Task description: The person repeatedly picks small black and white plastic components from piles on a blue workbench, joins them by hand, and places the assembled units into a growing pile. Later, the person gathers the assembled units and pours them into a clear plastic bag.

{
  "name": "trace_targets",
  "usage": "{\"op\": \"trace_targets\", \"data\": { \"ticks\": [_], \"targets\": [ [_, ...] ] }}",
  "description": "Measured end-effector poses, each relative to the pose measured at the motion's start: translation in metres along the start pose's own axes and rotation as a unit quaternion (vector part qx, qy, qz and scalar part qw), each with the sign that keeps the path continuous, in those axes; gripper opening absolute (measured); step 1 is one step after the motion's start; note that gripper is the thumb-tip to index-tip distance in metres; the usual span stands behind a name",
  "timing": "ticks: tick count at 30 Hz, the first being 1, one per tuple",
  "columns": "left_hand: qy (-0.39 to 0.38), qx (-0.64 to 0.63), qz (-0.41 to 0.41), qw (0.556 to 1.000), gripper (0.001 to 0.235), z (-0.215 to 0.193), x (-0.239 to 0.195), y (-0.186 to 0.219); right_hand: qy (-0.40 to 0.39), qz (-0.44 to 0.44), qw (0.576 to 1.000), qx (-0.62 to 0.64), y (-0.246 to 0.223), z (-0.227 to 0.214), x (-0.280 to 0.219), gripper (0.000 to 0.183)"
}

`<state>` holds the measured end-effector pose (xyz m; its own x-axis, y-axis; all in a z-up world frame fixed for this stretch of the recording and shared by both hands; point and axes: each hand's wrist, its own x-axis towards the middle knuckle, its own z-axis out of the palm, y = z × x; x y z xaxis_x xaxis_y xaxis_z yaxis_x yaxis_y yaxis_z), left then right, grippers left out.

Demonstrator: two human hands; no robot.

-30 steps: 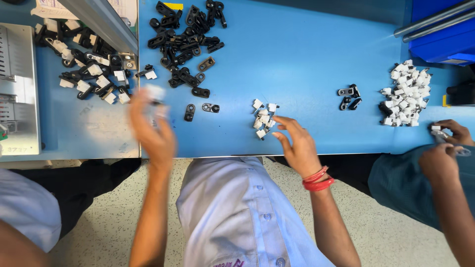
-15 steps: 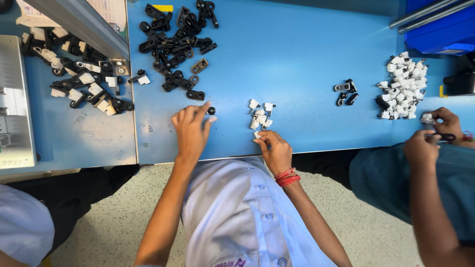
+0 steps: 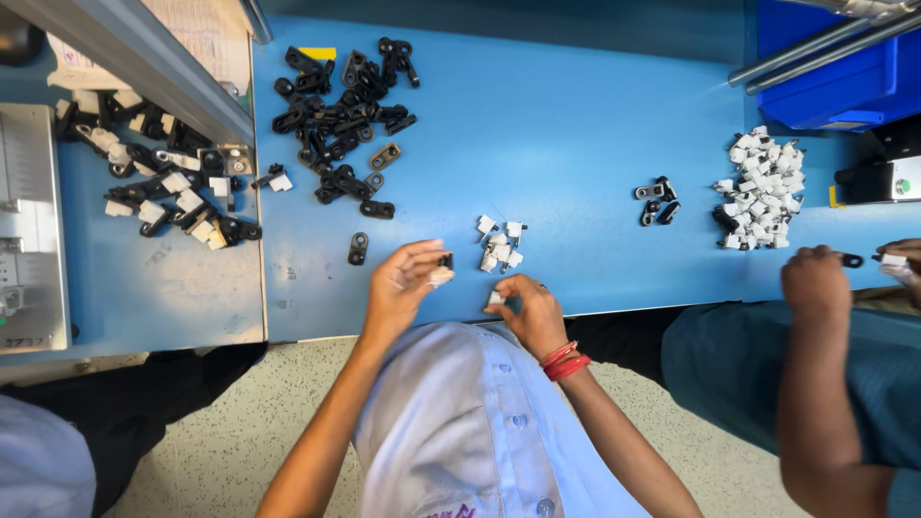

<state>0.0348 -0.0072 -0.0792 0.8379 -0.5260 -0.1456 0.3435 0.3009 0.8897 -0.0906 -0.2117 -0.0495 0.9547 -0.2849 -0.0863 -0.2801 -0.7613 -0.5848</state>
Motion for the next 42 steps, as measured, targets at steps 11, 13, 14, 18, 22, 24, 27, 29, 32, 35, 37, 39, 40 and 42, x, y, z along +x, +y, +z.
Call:
{"op": "trace_targets", "data": {
  "ticks": [11,13,14,18,22,24,27,29,32,35,37,39,40,42],
  "targets": [
    [-0.091,-0.281,-0.124,0.947,0.032,0.027,-0.034,0.017,0.013,-0.121,0.968,0.22,-0.081,-0.083,-0.008,0.025],
    [-0.094,-0.277,-0.123,0.948,0.03,0.027,-0.034,0.025,0.034,-0.123,0.963,0.238,-0.093,-0.089,-0.01,0.026],
    [-0.092,-0.275,-0.121,0.949,0.029,0.026,-0.035,0.029,0.041,-0.126,0.959,0.249,-0.098,-0.089,-0.009,0.027],
    [-0.108,-0.232,-0.071,0.964,0.03,0.028,-0.04,0.035,0.09,-0.059,0.924,0.366,-0.11,-0.087,-0.014,0.026],
    [-0.145,-0.27,-0.095,0.947,0.022,0.044,-0.047,0.03,0.065,-0.126,0.918,0.37,-0.11,-0.09,-0.007,0.025],
    [-0.169,-0.327,-0.138,0.92,0.022,0.049,-0.051,0.027,0.043,-0.177,0.921,0.344,-0.11,-0.095,0.001,0.025],
    [-0.197,-0.401,-0.234,0.864,0.034,0.057,-0.052,0.025,0.007,-0.242,0.93,0.278,-0.11,-0.113,0.009,0.021],
    [-0.187,-0.453,-0.311,0.814,0.043,0.062,-0.046,0.029,-0.022,-0.267,0.928,0.259,-0.11,-0.124,0.012,0.019],
    [-0.242,-0.365,-0.26,0.861,0.029,0.059,-0.03,0.046,-0.002,-0.289,0.939,0.184,-0.109,-0.131,0.013,0.017],
    [-0.269,-0.21,-0.175,0.924,0.025,0.052,-0.015,0.069,-0.005,-0.239,0.958,0.156,-0.109,-0.13,0.014,0.023],
    [-0.218,0.043,-0.037,0.974,0.017,0.048,-0.013,0.082,0.014,-0.19,0.974,0.124,-0.11,-0.123,0.014,0.024],
    [-0.16,0.272,0.135,0.939,0.014,0.049,-0.013,0.088,0.047,-0.133,0.981,0.131,-0.112,-0.109,0.014,0.026],
    [-0.133,0.37,0.235,0.889,0.015,0.051,-0.014,0.089,0.072,-0.101,0.98,0.154,-0.114,-0.1,0.014,0.027],
    [-0.093,0.442,0.309,0.837,0.018,0.055,-0.015,0.089,0.096,-0.059,0.968,0.226,-0.115,-0.086,0.014,0.028]
  ]
}}
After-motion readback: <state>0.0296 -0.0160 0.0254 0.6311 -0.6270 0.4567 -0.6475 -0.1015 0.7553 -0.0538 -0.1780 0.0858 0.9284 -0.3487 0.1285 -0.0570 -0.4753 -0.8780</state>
